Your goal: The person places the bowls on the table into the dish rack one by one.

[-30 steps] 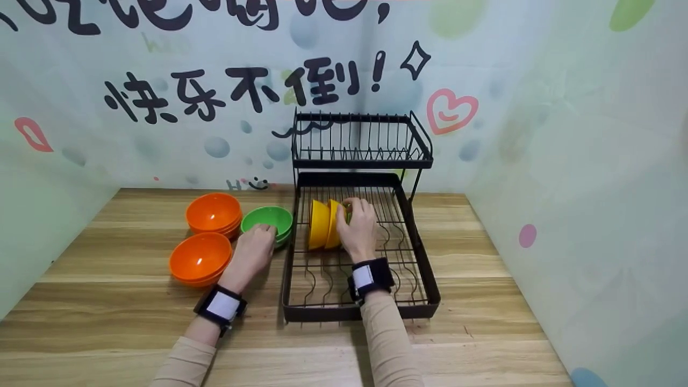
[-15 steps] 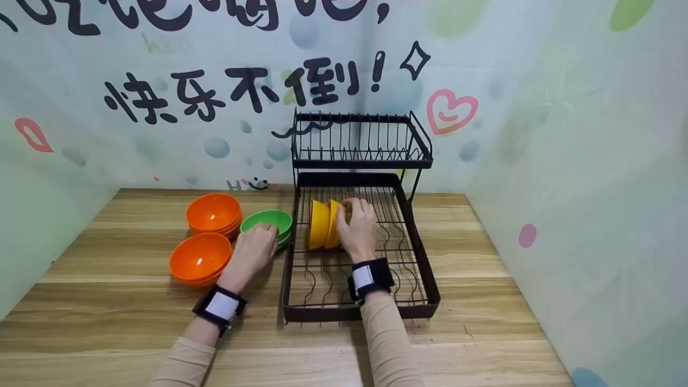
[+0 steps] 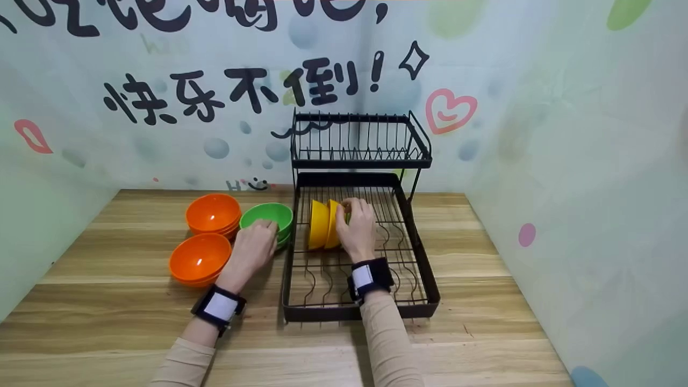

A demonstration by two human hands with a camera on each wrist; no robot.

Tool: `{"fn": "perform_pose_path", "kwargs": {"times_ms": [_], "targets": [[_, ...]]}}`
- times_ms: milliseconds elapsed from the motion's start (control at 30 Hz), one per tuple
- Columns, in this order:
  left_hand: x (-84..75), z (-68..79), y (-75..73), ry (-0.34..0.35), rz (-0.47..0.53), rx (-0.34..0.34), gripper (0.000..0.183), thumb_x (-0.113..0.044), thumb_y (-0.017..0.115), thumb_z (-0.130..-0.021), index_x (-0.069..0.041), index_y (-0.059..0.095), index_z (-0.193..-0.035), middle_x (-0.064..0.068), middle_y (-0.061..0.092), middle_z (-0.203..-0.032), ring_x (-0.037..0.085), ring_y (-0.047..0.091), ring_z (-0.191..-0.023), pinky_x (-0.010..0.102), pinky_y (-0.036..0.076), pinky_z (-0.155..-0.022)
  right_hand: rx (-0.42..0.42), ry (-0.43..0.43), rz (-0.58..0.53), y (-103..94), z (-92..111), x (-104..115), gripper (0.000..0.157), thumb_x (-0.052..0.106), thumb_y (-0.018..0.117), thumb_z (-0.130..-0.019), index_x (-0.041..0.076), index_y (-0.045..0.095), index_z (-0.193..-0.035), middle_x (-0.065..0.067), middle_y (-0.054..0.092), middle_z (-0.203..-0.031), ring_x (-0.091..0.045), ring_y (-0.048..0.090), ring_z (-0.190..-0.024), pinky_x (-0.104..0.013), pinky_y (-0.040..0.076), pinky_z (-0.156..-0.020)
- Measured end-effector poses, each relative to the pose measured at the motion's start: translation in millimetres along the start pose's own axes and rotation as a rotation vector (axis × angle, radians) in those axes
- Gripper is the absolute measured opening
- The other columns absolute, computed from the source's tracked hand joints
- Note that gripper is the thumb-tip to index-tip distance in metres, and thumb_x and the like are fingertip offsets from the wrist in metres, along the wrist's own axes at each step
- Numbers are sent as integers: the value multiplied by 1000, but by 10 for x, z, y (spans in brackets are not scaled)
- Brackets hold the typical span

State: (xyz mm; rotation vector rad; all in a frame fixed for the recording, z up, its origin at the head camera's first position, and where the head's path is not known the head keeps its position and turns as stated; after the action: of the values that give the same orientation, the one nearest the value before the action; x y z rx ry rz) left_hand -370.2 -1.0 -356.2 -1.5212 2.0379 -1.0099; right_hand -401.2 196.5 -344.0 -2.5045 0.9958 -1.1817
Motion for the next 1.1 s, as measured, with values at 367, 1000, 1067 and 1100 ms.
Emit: {"fn": "perform_pose_path", "kwargs": {"times_ms": [367,1000,1067,1100], "targets": [[-102,-32,-200,80,2,-148,13,-6,69,-73,-6,65,-85,6,67,-81,22,62,-78,33,50,-58,-14,-15,0,11,-11,15,16,11,59,-91,-1,65,-100,-14,62,-89,-26,57,-82,-36,46,-74],[-432,-46,-425,269,54,-246,12,-6,68,-75,-8,67,-87,3,68,-84,17,64,-80,27,52,-65,72,-83,-152,67,-7,111,27,18,50,-95,-1,62,-110,-17,65,-106,-27,62,-91,-34,50,-75],[-484,-37,-444,300,46,-267,11,-5,67,-75,-8,67,-85,2,69,-83,15,63,-78,26,52,-64,82,-87,-175,72,-7,119,27,18,50,-95,-2,62,-110,-17,65,-106,-27,62,-90,-32,51,-74],[-509,-32,-452,315,43,-277,10,-4,66,-75,-9,67,-85,1,69,-83,15,63,-78,25,52,-64,87,-88,-186,75,-7,125,28,17,50,-95,-2,62,-111,-17,64,-107,-28,62,-89,-31,51,-74]]}}
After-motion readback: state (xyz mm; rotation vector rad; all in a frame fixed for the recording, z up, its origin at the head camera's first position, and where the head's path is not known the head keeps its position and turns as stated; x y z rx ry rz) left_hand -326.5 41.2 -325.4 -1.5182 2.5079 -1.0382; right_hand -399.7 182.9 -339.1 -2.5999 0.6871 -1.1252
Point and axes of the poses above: each hand's wrist, its own z-axis away from the middle knuckle, its own y-axis out of the palm, x = y × z, the point moved 9 cm from there along -z, towards the middle knuckle
